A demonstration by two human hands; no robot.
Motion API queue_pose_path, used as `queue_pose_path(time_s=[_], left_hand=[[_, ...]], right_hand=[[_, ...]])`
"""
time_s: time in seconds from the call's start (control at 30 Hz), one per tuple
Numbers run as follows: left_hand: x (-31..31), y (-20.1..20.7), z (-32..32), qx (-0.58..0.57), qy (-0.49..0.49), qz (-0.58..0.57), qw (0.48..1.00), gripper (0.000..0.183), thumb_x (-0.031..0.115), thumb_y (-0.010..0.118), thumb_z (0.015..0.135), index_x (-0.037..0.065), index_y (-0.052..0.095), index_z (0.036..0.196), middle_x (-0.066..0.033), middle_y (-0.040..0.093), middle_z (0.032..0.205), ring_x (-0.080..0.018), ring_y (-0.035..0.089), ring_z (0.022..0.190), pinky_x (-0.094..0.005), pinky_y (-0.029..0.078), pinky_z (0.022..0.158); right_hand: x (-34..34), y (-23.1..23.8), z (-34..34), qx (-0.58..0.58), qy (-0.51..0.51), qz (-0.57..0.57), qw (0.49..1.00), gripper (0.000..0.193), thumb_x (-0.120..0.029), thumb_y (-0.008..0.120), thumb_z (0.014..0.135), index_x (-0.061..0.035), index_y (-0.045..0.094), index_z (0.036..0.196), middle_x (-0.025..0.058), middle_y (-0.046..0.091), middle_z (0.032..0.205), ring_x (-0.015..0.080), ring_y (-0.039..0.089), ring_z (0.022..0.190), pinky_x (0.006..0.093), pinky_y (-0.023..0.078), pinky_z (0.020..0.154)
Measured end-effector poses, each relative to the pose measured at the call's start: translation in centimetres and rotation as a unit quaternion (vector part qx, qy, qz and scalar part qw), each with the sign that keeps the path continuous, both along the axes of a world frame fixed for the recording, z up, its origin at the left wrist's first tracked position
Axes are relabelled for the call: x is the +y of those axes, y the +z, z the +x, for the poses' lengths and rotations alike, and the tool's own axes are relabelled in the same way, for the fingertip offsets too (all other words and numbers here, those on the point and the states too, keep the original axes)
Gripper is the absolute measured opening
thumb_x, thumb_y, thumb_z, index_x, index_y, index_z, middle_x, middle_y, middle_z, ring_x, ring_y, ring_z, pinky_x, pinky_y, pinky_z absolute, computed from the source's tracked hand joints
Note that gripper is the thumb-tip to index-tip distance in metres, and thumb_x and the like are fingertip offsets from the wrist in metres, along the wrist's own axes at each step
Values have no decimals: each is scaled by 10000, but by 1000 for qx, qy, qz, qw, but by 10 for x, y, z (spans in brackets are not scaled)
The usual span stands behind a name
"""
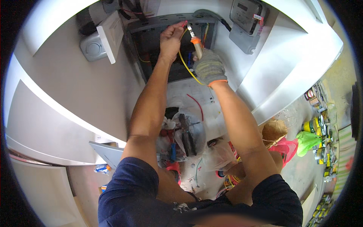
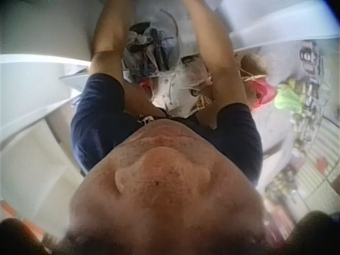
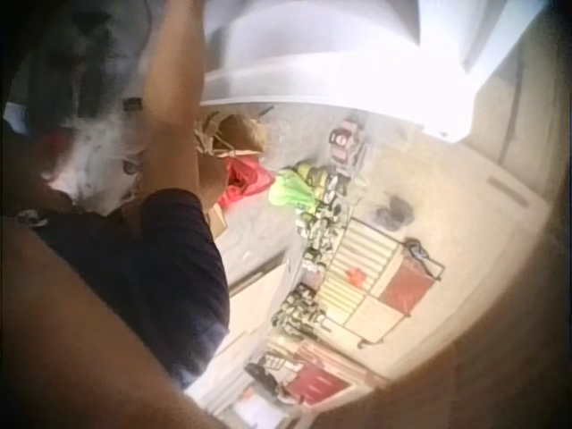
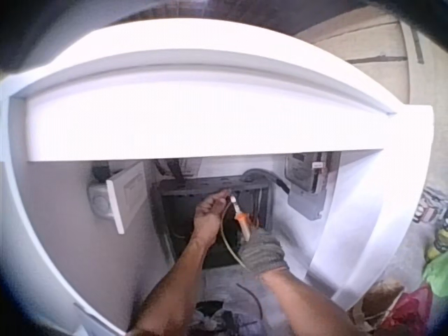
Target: The person is wiring and connecting various electrical wires into a circuit breaker box or electrical panel.
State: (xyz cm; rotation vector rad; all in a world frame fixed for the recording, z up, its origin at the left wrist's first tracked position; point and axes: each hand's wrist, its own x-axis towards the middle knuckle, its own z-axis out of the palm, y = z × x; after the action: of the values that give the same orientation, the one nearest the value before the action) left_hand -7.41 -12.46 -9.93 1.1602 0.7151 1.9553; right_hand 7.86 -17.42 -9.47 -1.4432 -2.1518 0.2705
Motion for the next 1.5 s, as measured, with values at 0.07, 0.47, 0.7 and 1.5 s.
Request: queue_pose_path(time_s=[0.07, 0.47, 0.7, 1.5], left_hand=[[-4, -1, -4, -12, 3, 10, 1000, 198, 103, 573, 949, 24, 684, 1093, 40, 608, 803, -47, 477, 665, -215, 406, 618], [-7, 4, -18, 111, 52, 4, 992, 123, 137, 660, 884, 26, 710, 908, 56, 618, 739, -34, 500, 654, -205, 389, 591], [-15, 1, -47, 363, 83, -61, 926, 193, 212, 690, 755, 38, 658, 676, -3, 528, 559, -92, 468, 565, -306, 394, 556], [-14, 6, -50, 457, 106, 12, 883, 179, 203, 645, 692, 33, 637, 636, -123, 550, 557, -203, 515, 501, -359, 422, 520]], right_hand=[[1, -1, 6, 55, 91, -49, 993, 359, -112, 633, 782, -44, 601, 1133, 178, 641, 1004, 371, 624, 942, 418, 513, 731], [-11, 16, 23, -64, -13, 47, 997, 409, -140, 624, 771, -31, 582, 1162, 190, 620, 1105, 359, 604, 1034, 453, 485, 885], [-30, 19, 67, -254, -2, 250, 934, 504, -116, 647, 713, -57, 586, 1210, 231, 418, 1382, 410, 424, 1254, 482, 326, 1073], [-12, 48, 78, -288, 109, 2, 951, 469, -16, 564, 751, -9, 535, 1219, 199, 545, 1253, 354, 559, 1109, 420, 443, 972]])
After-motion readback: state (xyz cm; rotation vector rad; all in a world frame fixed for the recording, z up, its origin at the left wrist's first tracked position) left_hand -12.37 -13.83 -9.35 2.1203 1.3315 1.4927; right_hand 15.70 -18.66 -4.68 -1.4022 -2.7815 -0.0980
